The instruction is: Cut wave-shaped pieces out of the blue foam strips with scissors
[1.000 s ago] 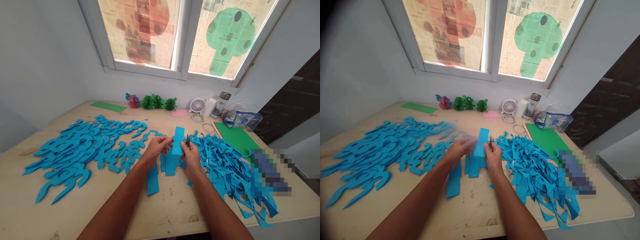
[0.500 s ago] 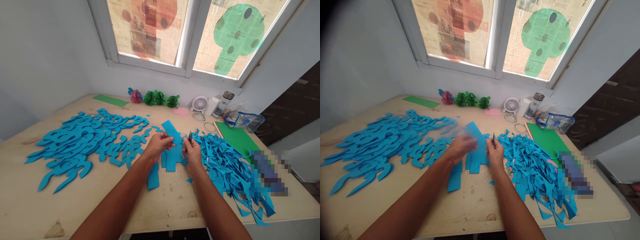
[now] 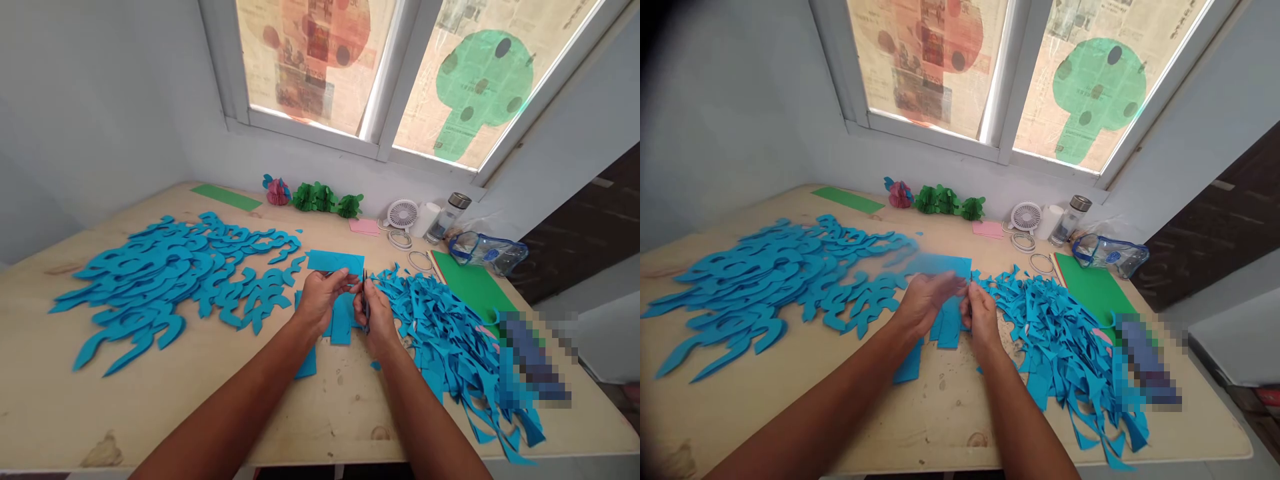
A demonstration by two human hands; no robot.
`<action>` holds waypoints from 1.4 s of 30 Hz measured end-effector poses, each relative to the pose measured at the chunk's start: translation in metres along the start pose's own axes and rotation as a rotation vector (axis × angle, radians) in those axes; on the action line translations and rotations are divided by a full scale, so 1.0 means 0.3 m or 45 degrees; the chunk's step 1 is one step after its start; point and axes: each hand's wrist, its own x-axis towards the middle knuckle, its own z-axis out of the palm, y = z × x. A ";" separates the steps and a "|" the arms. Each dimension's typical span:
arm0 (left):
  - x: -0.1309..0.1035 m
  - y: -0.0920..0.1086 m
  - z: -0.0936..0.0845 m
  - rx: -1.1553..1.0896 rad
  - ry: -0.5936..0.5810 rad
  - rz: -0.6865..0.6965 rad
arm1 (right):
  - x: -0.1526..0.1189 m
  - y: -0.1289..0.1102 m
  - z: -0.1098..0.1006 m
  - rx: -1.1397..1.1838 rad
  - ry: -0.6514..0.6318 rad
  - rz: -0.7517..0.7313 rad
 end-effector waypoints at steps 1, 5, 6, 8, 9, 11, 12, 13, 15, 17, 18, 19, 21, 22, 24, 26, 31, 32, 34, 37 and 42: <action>-0.001 0.000 0.002 0.013 0.001 0.003 | -0.001 0.000 0.000 -0.001 -0.009 0.005; -0.007 0.002 0.009 0.096 0.017 0.043 | -0.002 -0.003 0.003 -0.001 -0.039 0.012; -0.010 0.003 0.013 0.112 0.022 0.057 | -0.002 -0.004 0.004 0.003 -0.044 0.007; -0.017 0.004 0.020 0.124 0.014 0.074 | -0.002 -0.004 0.003 0.018 -0.054 -0.004; -0.021 0.005 0.024 0.123 0.007 0.076 | -0.001 -0.004 0.002 0.027 -0.057 -0.006; -0.026 0.004 0.031 0.120 0.003 0.080 | 0.002 -0.004 0.000 0.040 -0.058 0.002; -0.028 0.003 0.034 0.119 0.007 0.084 | 0.003 -0.003 -0.002 0.044 -0.061 0.009; -0.029 0.002 0.035 0.118 0.015 0.089 | 0.005 -0.002 -0.003 0.046 -0.066 0.015; -0.030 0.000 0.037 0.117 0.027 0.093 | 0.008 0.001 -0.005 0.054 -0.084 0.019; -0.030 -0.001 0.036 0.118 0.029 0.088 | 0.010 0.004 -0.007 0.073 -0.099 0.017; -0.030 -0.001 0.036 0.118 0.028 0.086 | 0.011 0.006 -0.008 0.082 -0.103 0.016; -0.030 0.000 0.035 0.119 0.025 0.083 | 0.011 0.007 -0.008 0.089 -0.106 0.016; -0.031 0.000 0.036 0.113 0.022 0.080 | 0.012 0.009 -0.009 0.097 -0.111 0.015; -0.032 0.000 0.036 0.109 0.023 0.080 | 0.012 0.009 -0.010 0.097 -0.111 0.014; -0.032 -0.001 0.036 0.103 0.027 0.086 | 0.012 0.010 -0.009 0.091 -0.105 0.012; -0.031 -0.004 0.036 0.100 0.030 0.090 | 0.012 0.010 -0.008 0.078 -0.093 0.010; -0.026 -0.011 0.032 0.091 0.050 0.076 | 0.013 0.010 -0.004 0.046 -0.076 0.009; -0.025 -0.013 0.031 0.085 0.057 0.073 | 0.013 0.011 -0.004 0.045 -0.075 0.009; -0.023 -0.015 0.029 0.075 0.065 0.072 | 0.013 0.012 -0.003 0.052 -0.074 0.012; -0.024 -0.018 0.027 0.074 0.047 0.069 | 0.012 0.012 0.000 0.079 -0.062 0.014; -0.027 -0.016 0.029 0.047 0.032 0.038 | 0.011 0.011 0.002 0.093 -0.038 0.010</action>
